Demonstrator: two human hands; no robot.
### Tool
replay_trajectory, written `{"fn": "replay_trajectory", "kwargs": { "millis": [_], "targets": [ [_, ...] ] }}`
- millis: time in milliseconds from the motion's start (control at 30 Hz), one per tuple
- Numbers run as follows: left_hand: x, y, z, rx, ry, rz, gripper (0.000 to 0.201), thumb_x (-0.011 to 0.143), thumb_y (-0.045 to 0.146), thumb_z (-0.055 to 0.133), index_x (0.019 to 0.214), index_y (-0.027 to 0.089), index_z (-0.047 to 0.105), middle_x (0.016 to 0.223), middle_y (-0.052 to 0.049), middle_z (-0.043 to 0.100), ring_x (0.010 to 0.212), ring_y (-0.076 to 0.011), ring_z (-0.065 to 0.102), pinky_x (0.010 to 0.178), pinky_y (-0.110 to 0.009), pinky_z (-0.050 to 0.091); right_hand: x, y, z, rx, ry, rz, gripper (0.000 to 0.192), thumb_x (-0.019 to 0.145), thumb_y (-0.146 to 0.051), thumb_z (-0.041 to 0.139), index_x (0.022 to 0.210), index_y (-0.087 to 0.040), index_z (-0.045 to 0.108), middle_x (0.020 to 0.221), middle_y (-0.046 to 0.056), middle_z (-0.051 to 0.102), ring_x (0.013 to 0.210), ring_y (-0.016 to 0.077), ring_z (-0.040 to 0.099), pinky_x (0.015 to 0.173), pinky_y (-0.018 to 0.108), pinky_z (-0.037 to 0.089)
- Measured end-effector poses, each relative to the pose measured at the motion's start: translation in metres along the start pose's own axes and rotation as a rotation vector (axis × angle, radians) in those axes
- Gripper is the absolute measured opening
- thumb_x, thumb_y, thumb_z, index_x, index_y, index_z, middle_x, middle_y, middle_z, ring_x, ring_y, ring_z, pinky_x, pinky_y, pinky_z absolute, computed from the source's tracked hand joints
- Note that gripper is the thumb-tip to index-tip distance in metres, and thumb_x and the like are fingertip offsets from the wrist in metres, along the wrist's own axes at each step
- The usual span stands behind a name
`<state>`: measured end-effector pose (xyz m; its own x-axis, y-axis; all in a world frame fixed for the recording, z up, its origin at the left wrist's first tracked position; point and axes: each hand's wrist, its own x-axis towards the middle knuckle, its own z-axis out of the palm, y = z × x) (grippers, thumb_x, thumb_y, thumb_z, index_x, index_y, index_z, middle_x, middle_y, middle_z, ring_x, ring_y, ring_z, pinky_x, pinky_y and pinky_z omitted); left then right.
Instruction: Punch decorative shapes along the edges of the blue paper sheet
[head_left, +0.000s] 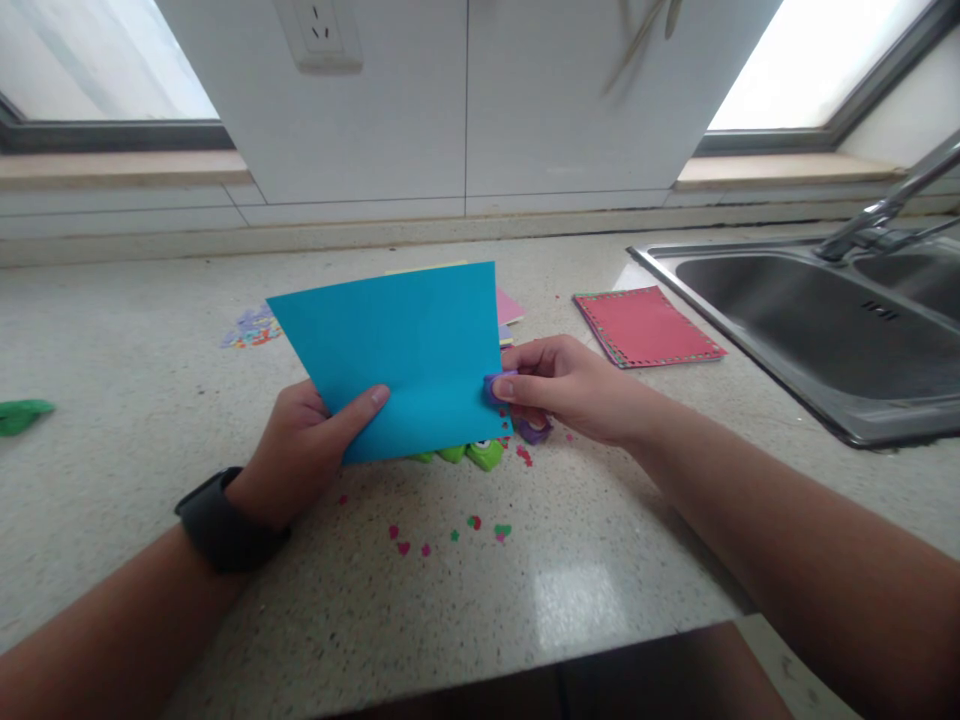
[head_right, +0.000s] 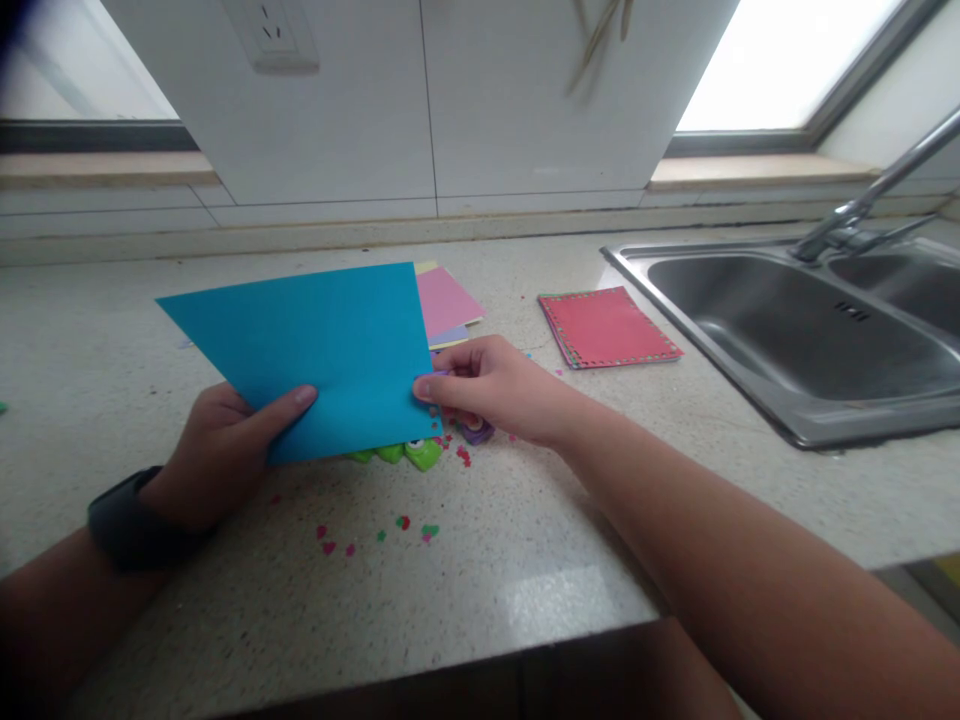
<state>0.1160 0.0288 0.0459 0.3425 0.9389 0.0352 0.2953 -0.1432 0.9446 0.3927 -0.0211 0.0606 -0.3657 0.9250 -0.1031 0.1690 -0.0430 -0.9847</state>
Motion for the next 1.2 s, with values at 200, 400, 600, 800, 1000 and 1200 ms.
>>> {"fn": "replay_trajectory", "kwargs": {
  "millis": [200,400,600,800,1000,1200],
  "targets": [
    [-0.0009,0.0006,-0.0001,-0.001,0.002,-0.008,0.046,0.081,0.050,0.070,0.118,0.022,0.071,0.129,-0.009,0.068,0.116,-0.0337,0.066,0.101,-0.048,0.055,0.0009,-0.0017,0.0015,0.007,0.009,0.012,0.036,0.090,-0.047,0.067,0.080,-0.014,0.059,0.058,-0.002,0.052,0.050,0.0094,0.048,0.046,0.023,0.036],
    [-0.0002,0.0017,0.0005,0.002,0.004,-0.017,0.049,0.081,0.051,0.071,0.122,0.024,0.070,0.131,-0.007,0.067,0.116,-0.0335,0.065,0.104,-0.050,0.053,0.0007,-0.0016,0.0017,0.008,0.013,0.018,0.036,0.090,-0.048,0.068,0.081,-0.014,0.060,0.058,-0.002,0.052,0.050,0.0094,0.048,0.046,0.023,0.036],
    [-0.0002,0.0015,0.0009,-0.012,0.002,-0.011,0.045,0.082,0.049,0.070,0.117,0.022,0.071,0.129,-0.008,0.068,0.115,-0.0328,0.066,0.102,-0.048,0.054,0.0004,-0.0015,0.0005,0.015,0.008,0.022,0.036,0.090,-0.048,0.068,0.081,-0.013,0.060,0.059,-0.001,0.053,0.050,0.0089,0.049,0.045,0.022,0.037],
    [-0.0003,0.0013,0.0002,-0.009,-0.002,-0.011,0.047,0.082,0.050,0.070,0.119,0.021,0.070,0.131,-0.009,0.067,0.116,-0.0331,0.066,0.100,-0.046,0.056,0.0013,-0.0014,0.0008,0.073,0.007,0.026,0.034,0.090,-0.043,0.069,0.078,-0.013,0.059,0.059,-0.002,0.053,0.050,0.0083,0.050,0.045,0.022,0.036],
    [-0.0006,0.0008,0.0006,0.007,0.009,-0.001,0.042,0.082,0.049,0.070,0.116,0.023,0.071,0.130,-0.007,0.068,0.116,-0.0317,0.066,0.101,-0.044,0.055,0.0020,-0.0011,0.0015,0.059,0.023,0.021,0.034,0.089,-0.044,0.070,0.077,-0.014,0.059,0.058,-0.002,0.054,0.050,0.0081,0.049,0.045,0.022,0.036],
    [-0.0011,0.0015,0.0014,0.007,0.006,-0.004,0.044,0.082,0.050,0.069,0.119,0.025,0.071,0.132,-0.006,0.066,0.120,-0.0317,0.064,0.104,-0.044,0.053,0.0021,-0.0008,0.0015,0.048,0.032,0.014,0.035,0.089,-0.044,0.070,0.075,-0.014,0.059,0.058,-0.001,0.054,0.050,0.0081,0.048,0.045,0.022,0.036]
  ]
}}
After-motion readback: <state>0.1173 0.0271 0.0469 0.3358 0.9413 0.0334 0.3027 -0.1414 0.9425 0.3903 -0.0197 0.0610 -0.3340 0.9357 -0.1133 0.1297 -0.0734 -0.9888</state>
